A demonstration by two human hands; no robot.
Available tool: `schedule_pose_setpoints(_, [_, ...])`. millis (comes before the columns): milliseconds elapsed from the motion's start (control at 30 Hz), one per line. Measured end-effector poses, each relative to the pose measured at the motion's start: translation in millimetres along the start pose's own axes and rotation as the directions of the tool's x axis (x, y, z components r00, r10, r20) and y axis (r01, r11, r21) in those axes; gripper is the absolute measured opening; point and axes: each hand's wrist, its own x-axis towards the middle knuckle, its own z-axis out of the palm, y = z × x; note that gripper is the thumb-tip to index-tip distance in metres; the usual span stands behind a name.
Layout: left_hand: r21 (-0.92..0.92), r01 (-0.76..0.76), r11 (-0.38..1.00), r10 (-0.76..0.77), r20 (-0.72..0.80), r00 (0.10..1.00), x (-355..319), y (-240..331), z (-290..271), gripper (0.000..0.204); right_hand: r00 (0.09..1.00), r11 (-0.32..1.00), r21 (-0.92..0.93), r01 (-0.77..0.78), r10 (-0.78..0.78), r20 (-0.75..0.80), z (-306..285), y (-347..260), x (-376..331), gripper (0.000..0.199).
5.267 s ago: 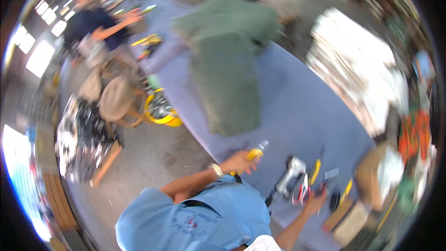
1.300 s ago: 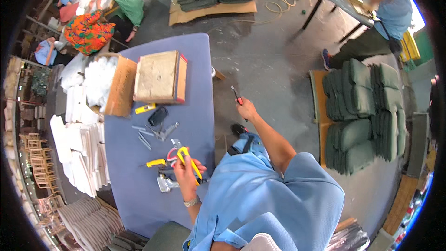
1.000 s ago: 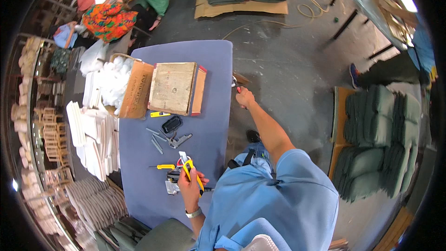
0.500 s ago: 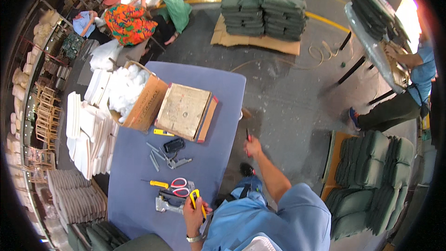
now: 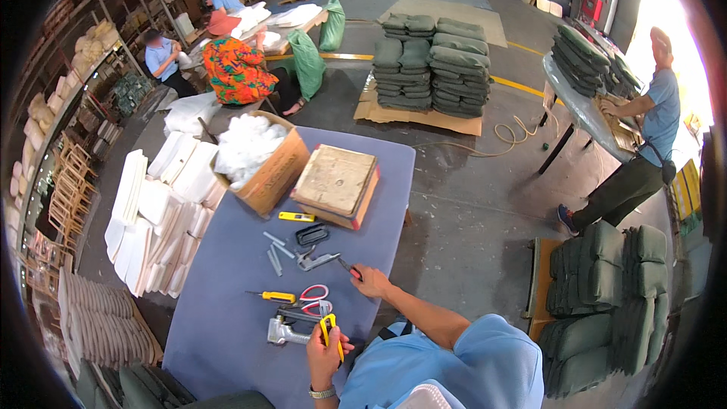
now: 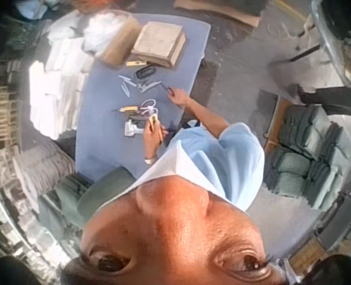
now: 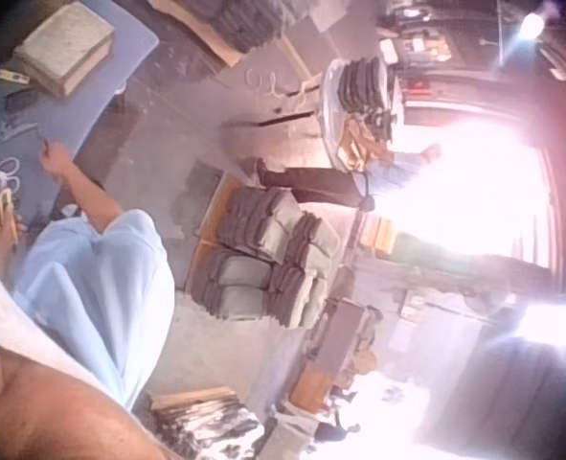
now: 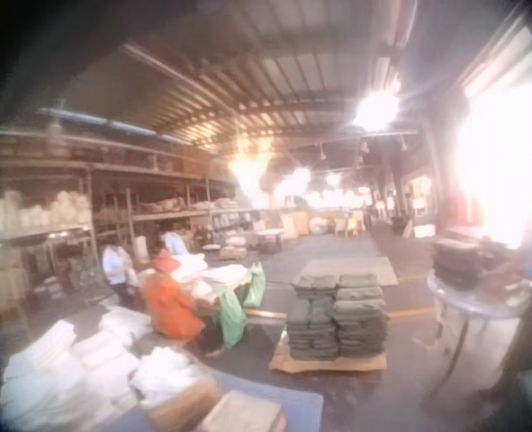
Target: The person assembles green fabric cushions by stapling the fabric to a foam insert, trimming excess material with a utility knife, and folding the edges. They repeat this process on multiple cushions and stack the finished items on the table.
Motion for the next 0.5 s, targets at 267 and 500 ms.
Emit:
schedule_pose_setpoints(267, [-0.344,-0.005,0.939,-0.096,-0.278,0.956,-88.2,-92.7,-106.0,0.022,0.884,0.887,-0.125,0.444,-0.456,-0.102,77.6,-89.3,-10.8,0.049])
schedule_pose_setpoints(500, [-0.001,-0.196,0.981,0.156,-0.595,0.788,-110.4,-58.0,-156.0,0.031,0.581,0.872,0.442,0.210,-0.475,0.661,138.2,-172.0,-132.9,0.037])
